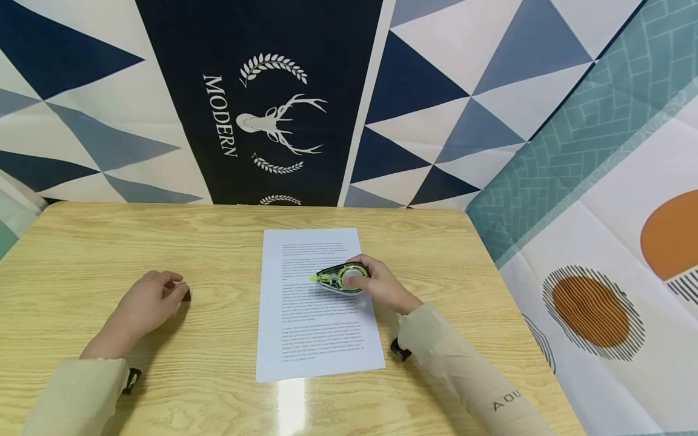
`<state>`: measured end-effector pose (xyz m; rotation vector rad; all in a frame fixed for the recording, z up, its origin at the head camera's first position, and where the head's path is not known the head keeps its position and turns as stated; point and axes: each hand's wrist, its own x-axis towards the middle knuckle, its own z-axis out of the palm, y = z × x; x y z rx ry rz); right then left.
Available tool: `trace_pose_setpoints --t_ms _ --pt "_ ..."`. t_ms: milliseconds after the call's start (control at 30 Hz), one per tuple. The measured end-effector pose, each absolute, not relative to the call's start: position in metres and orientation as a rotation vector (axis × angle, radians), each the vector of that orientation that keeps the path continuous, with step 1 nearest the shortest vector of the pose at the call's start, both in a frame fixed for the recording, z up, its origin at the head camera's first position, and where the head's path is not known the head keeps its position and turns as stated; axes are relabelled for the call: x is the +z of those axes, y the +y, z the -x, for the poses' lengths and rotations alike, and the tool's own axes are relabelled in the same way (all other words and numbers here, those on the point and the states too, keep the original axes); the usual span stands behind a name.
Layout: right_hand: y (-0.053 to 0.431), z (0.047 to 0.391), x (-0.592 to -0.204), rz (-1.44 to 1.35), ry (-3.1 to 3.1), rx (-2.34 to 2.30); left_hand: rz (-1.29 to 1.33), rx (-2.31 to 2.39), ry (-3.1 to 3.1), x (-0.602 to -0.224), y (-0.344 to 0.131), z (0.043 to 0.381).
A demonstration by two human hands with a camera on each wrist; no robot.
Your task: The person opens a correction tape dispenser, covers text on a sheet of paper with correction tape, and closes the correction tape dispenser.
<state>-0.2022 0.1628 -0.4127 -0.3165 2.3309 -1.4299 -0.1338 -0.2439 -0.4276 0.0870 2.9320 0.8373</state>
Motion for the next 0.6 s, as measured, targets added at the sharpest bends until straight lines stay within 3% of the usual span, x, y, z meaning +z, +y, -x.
trace_pose_setpoints --t_ms 600 --pt "0.160 0.208 -0.418 0.301 2.372 -1.436 -0.265 0.848 3.043 -0.412 -0.192 0.145"
